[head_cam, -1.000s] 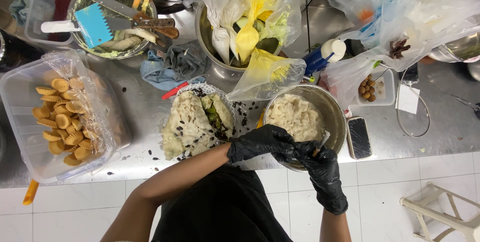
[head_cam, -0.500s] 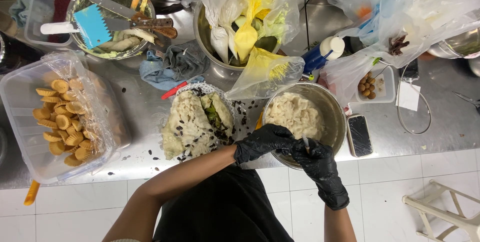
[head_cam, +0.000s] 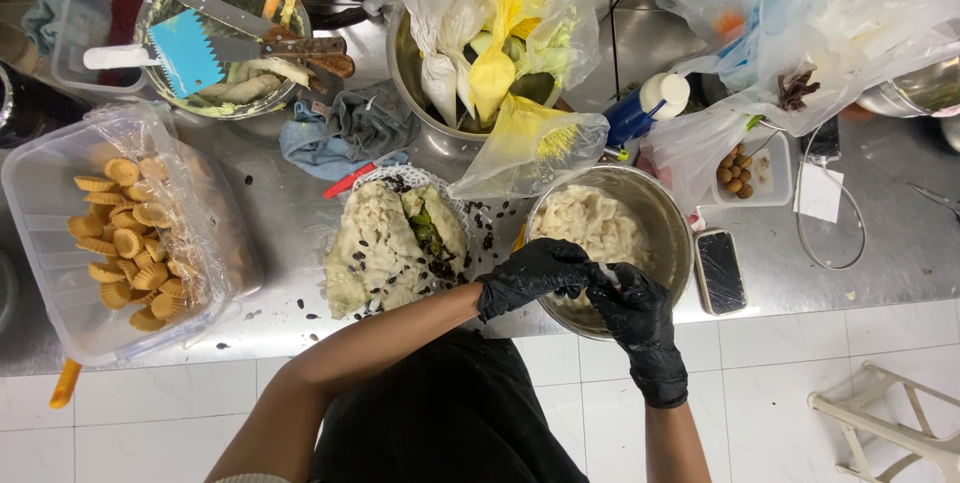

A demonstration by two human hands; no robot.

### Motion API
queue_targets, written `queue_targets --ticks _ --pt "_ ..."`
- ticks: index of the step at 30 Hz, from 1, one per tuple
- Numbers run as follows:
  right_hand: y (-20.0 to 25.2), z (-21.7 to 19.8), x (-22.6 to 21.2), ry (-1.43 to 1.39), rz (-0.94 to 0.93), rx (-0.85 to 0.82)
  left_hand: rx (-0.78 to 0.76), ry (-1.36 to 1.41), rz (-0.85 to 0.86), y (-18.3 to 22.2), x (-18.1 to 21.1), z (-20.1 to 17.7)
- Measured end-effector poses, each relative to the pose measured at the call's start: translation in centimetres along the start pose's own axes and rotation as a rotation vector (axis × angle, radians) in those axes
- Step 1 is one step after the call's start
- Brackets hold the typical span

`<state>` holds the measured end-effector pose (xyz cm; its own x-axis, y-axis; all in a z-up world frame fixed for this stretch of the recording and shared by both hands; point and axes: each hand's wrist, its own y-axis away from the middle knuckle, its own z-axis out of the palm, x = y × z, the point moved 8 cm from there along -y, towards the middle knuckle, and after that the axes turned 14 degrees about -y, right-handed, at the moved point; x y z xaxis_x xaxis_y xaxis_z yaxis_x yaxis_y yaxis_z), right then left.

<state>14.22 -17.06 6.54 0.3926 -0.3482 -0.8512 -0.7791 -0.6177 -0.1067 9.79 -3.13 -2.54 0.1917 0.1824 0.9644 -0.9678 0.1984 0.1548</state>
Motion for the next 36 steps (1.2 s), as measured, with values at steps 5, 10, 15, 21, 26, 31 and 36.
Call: queue_targets --ticks 5,10,15,21,26,31,36 --pt "-0.1 -0.2 -0.6 -0.064 0.097 0.037 0.011 0.035 -0.046 0.0 -0.1 0.1" --pt "-0.3 -0.1 -1.6 -0.098 0.045 0.015 -0.036 0.134 -0.012 0.2 -1.5 0.5" --pt "0.7 -0.9 2.6 -0.292 0.225 0.078 -0.011 0.228 -0.071 1.2 -3.2 -0.3" --pt "0.6 -4.1 0.9 -0.490 0.486 0.118 -0.096 0.261 0.017 5.4 0.5 -2.1" --pt "0.7 -2.4 6.4 -0.750 0.519 -0.164 -0.049 0.045 -0.052 10.5 5.0 -4.7" --pt "-1.2 -0.1 10.5 0.036 0.269 -0.159 0.176 -0.542 0.128 13.3 0.4 -9.2" --pt "-1.8 -0.5 8.2 0.404 0.584 -0.065 0.339 -0.920 -0.347 14.6 -3.3 -12.0"
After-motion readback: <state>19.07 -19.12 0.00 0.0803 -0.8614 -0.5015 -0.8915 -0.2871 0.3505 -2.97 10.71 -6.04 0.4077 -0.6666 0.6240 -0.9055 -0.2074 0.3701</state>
